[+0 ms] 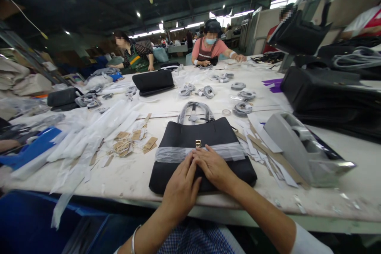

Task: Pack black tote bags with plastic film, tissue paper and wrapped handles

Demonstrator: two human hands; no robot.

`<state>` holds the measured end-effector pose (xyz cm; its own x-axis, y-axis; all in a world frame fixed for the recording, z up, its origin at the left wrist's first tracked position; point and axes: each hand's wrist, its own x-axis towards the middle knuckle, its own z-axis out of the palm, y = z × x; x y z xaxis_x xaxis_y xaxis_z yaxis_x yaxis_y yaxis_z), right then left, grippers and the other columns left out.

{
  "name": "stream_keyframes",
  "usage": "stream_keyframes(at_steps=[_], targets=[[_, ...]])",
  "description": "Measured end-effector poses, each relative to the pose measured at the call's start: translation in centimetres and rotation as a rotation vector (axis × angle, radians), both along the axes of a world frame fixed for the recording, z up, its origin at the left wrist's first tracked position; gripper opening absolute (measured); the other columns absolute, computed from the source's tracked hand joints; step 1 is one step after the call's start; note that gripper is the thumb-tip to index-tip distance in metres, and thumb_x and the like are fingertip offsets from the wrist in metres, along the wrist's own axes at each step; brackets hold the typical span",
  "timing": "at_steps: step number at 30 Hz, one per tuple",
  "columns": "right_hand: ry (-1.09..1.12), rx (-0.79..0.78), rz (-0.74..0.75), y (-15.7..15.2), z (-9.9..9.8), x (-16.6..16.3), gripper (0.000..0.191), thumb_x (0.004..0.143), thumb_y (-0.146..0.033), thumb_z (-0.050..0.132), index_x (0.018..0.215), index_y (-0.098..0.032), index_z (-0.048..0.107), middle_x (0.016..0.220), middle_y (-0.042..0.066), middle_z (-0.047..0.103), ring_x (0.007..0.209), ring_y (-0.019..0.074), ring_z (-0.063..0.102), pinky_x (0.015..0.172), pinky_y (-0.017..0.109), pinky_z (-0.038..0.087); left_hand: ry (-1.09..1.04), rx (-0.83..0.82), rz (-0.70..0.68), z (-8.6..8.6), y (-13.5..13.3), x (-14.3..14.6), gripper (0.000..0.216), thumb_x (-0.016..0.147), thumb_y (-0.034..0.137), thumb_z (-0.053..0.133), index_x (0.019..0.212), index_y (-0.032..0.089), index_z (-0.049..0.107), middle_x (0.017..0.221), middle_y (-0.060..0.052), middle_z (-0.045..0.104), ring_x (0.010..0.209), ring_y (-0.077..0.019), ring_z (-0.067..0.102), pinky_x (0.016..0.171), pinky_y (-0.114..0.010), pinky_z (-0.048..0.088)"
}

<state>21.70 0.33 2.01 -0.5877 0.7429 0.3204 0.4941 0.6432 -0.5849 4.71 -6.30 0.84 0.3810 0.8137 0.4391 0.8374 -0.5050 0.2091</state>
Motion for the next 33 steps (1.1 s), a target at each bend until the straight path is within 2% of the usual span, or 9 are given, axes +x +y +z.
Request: stream_keyframes(at_steps=[4, 11, 14, 17, 20, 23, 26, 29, 33], targets=[[0.058, -0.039, -0.11, 0.1, 1.1, 0.6, 0.042, 0.103, -0.034, 0.031, 0.136, -0.025, 0.057, 0.132, 0.005, 0.064, 0.123, 0.0205, 0.059, 0.113, 0.047, 0.04, 0.069, 0.034, 0.09, -1.1, -0.2, 1.0, 0.056, 0.097, 0.031, 0.048, 0.145, 0.005, 0.038, 0.149, -0.023, 0.043, 0.137, -0.0319, 0.043, 0.107, -0.048, 0.047], [-0.212, 0.32, -0.065, -1.4, 0.3, 4.3, 0.038, 0.096, -0.023, 0.051, 0.133, -0.023, 0.06, 0.135, 0.008, 0.062, 0.13, 0.0265, 0.053, 0.113, 0.054, 0.037, 0.111, 0.025, 0.131, -1.2, -0.4, 0.9, 0.054, 0.097, 0.037, 0.049, 0.14, 0.005, 0.047, 0.148, -0.022, 0.045, 0.135, -0.0321, 0.046, 0.107, -0.048, 0.047], [-0.233, 0.325, -0.036, -1.4, -0.6, 4.9, 0.043, 0.095, -0.022, 0.051, 0.139, -0.023, 0.054, 0.14, 0.01, 0.057, 0.133, 0.0266, 0.05, 0.112, 0.054, 0.039, 0.088, 0.038, 0.155, -0.1, -0.7, 1.9, 0.049, 0.097, 0.033, 0.047, 0.138, 0.006, 0.049, 0.146, -0.021, 0.047, 0.136, -0.0316, 0.046, 0.109, -0.049, 0.044], [-0.231, 0.298, -0.027, -1.1, -0.8, 4.6, 0.045, 0.095, -0.017, 0.047, 0.139, -0.02, 0.053, 0.139, 0.012, 0.058, 0.133, 0.0269, 0.049, 0.112, 0.056, 0.037, 0.067, 0.059, 0.062, 0.6, -0.6, 3.5, 0.048, 0.099, 0.025, 0.041, 0.144, 0.008, 0.042, 0.15, -0.016, 0.044, 0.14, -0.0268, 0.04, 0.114, -0.047, 0.039], [-0.237, 0.255, 0.007, -1.2, 0.2, 4.3, 0.046, 0.092, -0.011, 0.045, 0.136, -0.018, 0.057, 0.137, 0.013, 0.059, 0.134, 0.0267, 0.049, 0.113, 0.055, 0.036, 0.04, 0.056, -0.03, -0.1, 0.1, 4.8, 0.052, 0.1, 0.029, 0.04, 0.147, 0.006, 0.036, 0.151, -0.018, 0.041, 0.141, -0.027, 0.039, 0.112, -0.045, 0.043], [-0.212, 0.195, 0.018, -1.8, 2.5, 5.2, 0.036, 0.093, -0.013, 0.047, 0.122, -0.021, 0.067, 0.125, 0.008, 0.068, 0.124, 0.0221, 0.058, 0.109, 0.043, 0.044, 0.002, 0.076, -0.033, -1.7, 0.9, 5.1, 0.056, 0.1, 0.034, 0.041, 0.148, 0.006, 0.033, 0.15, -0.02, 0.043, 0.14, -0.0288, 0.041, 0.109, -0.046, 0.045], [-0.186, 0.213, -0.153, -2.5, 5.6, 8.9, 0.027, 0.095, -0.024, 0.05, 0.112, -0.023, 0.071, 0.114, 0.005, 0.073, 0.109, 0.0196, 0.066, 0.1, 0.035, 0.05, -0.012, 0.115, -0.048, -3.0, 1.4, 4.9, 0.056, 0.1, 0.037, 0.042, 0.146, 0.005, 0.037, 0.149, -0.022, 0.043, 0.139, -0.0298, 0.041, 0.109, -0.046, 0.045], [-0.233, 0.334, -0.529, -2.8, 8.3, 15.6, 0.029, 0.095, -0.029, 0.048, 0.111, -0.021, 0.071, 0.119, 0.008, 0.071, 0.113, 0.0239, 0.064, 0.102, 0.042, 0.048, -0.01, 0.136, -0.054, -3.2, 1.5, 4.8, 0.055, 0.099, 0.039, 0.044, 0.142, 0.005, 0.043, 0.149, -0.023, 0.042, 0.138, -0.0322, 0.043, 0.108, -0.047, 0.045], [-0.385, 0.334, -0.948, -2.2, 9.7, 24.4, 0.026, 0.083, -0.036, 0.06, 0.09, -0.016, 0.075, 0.13, 0.017, 0.063, 0.131, 0.0359, 0.047, 0.114, 0.053, 0.031, -0.02, 0.127, -0.04, -2.9, 1.3, 4.9, 0.054, 0.099, 0.039, 0.046, 0.142, 0.006, 0.044, 0.149, -0.022, 0.042, 0.137, -0.0317, 0.043, 0.108, -0.047, 0.045]])
